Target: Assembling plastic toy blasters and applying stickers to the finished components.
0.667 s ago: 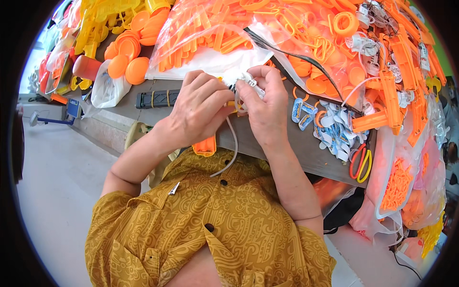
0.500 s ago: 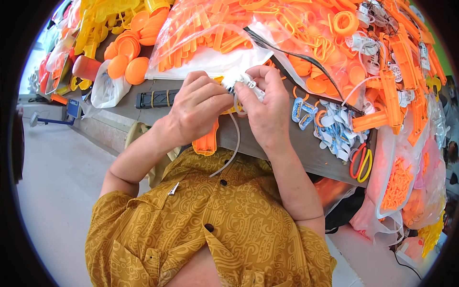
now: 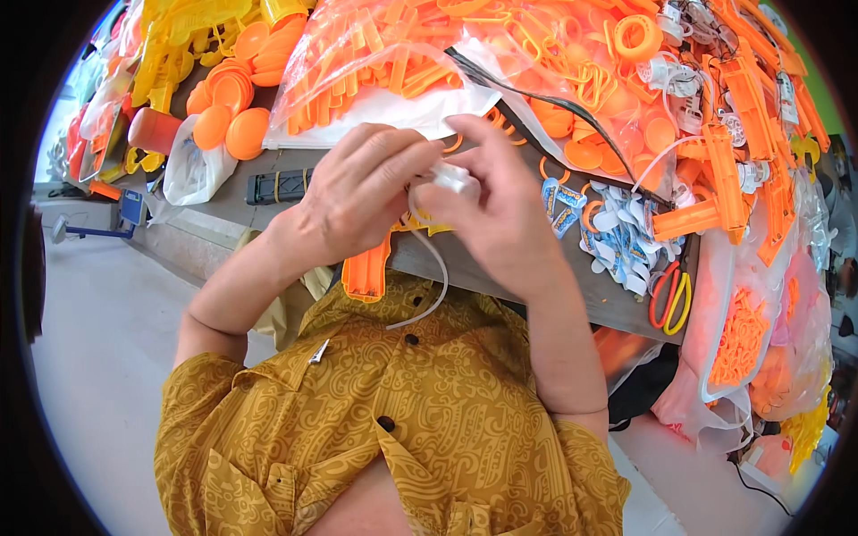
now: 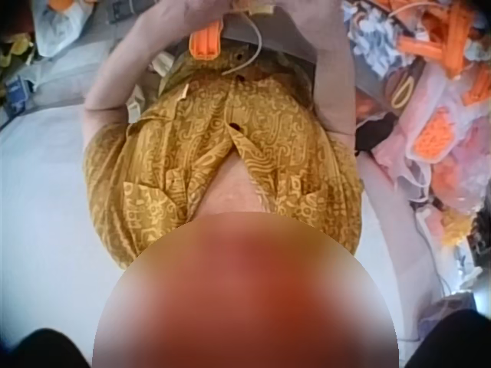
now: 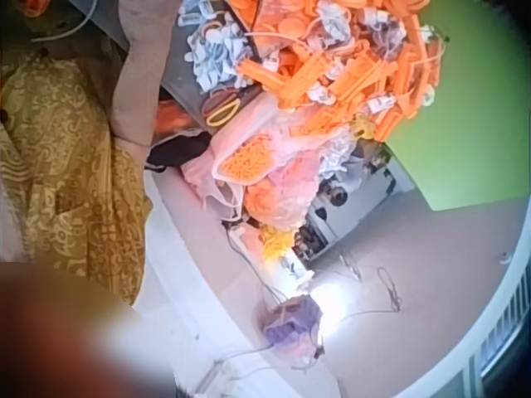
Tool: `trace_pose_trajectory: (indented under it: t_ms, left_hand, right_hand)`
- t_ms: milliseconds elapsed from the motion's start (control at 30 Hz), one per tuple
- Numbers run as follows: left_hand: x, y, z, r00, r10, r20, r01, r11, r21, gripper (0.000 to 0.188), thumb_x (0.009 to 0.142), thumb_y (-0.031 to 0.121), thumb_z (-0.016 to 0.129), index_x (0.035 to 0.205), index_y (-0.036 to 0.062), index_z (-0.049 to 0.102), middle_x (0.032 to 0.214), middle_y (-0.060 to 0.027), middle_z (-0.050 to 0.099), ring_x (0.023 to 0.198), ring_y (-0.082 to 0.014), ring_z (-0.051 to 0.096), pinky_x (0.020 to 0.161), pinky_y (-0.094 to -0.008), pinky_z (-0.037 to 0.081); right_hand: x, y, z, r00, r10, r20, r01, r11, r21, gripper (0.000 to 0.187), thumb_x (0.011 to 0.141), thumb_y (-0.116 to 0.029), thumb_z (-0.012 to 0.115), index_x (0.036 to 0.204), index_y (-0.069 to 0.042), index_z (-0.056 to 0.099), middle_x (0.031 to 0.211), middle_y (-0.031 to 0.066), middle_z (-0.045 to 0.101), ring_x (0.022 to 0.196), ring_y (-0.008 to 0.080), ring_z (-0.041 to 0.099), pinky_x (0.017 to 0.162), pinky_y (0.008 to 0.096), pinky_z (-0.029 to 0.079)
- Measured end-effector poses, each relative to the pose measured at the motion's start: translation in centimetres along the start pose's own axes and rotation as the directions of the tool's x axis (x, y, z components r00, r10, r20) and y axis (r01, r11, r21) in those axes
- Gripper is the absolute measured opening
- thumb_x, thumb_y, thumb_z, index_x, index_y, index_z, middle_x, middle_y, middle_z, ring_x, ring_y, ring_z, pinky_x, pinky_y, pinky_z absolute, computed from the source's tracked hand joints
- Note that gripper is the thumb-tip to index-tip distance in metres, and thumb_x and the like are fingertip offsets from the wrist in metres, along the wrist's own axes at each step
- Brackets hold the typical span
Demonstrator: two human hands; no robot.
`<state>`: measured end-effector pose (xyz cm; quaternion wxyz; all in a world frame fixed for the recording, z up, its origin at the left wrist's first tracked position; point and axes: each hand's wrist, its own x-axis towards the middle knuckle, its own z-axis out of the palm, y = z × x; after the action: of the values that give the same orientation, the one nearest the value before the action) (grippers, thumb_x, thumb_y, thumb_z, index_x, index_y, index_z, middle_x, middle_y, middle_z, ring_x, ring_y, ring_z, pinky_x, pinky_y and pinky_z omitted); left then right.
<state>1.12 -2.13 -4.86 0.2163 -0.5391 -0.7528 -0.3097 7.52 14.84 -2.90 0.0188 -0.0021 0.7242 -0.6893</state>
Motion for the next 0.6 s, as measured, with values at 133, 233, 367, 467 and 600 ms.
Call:
trace_pose_trajectory:
  t_ms: [133,233,367,467,600]
  left_hand:
    - [-0.8,-0.1,0.2,0.977,-0.196,-0.079,0.180,0.968,-0.173,0.046,0.056,-0.004,0.061,0.101,-0.0017,0.051,0.091,-0.0138,0.053,0.076,-0.0285,0.052,0.065,-0.0348,0.045]
    - [-1.0,0.1,0.3,0.964,-0.238,-0.118,0.209,0.954,-0.214,0.044,0.058,-0.003,0.061,0.101,-0.0009,0.052,0.091,-0.0133,0.054,0.077,-0.0288,0.053,0.065,-0.0338,0.045]
    - [-0.9,-0.2,0.0,0.974,-0.205,-0.098,0.184,0.964,-0.194,0.044,0.059,-0.003,0.061,0.102,-0.0010,0.052,0.093,-0.0133,0.055,0.079,-0.0291,0.054,0.067,-0.0341,0.046]
    - [-1.0,-0.6,0.0,0.988,-0.124,-0.094,0.110,0.983,-0.147,0.044,0.060,-0.003,0.062,0.103,-0.0013,0.052,0.094,-0.0135,0.056,0.080,-0.0290,0.054,0.068,-0.0350,0.045]
    - [-0.6,-0.9,-0.8,0.992,-0.068,-0.105,0.053,0.989,-0.136,0.045,0.060,-0.002,0.062,0.104,-0.0018,0.052,0.094,-0.0135,0.056,0.080,-0.0286,0.054,0.069,-0.0350,0.045]
  right_hand:
    - [-0.5,0.9,-3.3,0.984,-0.131,0.120,0.169,0.903,-0.394,0.072,0.065,-0.009,0.071,0.127,-0.003,0.036,0.122,0.0081,0.045,0.109,0.0182,0.046,0.091,0.0327,0.037]
    - [-0.3,2.6,-2.3,0.927,-0.204,0.314,0.364,0.686,-0.631,0.078,0.061,-0.010,0.073,0.128,-0.005,0.034,0.129,0.0103,0.038,0.117,0.0247,0.039,0.096,0.0363,0.033]
    - [0.0,3.8,-1.8,0.899,-0.232,0.372,0.426,0.663,-0.616,0.074,0.060,-0.007,0.073,0.125,-0.003,0.036,0.125,0.0119,0.037,0.116,0.0284,0.039,0.097,0.0365,0.034]
    - [0.1,3.2,-2.0,0.894,-0.271,0.357,0.432,0.731,-0.528,0.075,0.058,-0.006,0.074,0.123,-0.003,0.038,0.119,0.0120,0.040,0.113,0.0277,0.041,0.094,0.0352,0.038]
    - [0.5,1.0,-2.2,0.905,-0.323,0.277,0.423,0.749,-0.510,0.074,0.057,-0.005,0.075,0.123,-0.004,0.040,0.117,0.0121,0.041,0.107,0.0263,0.046,0.089,0.0330,0.043]
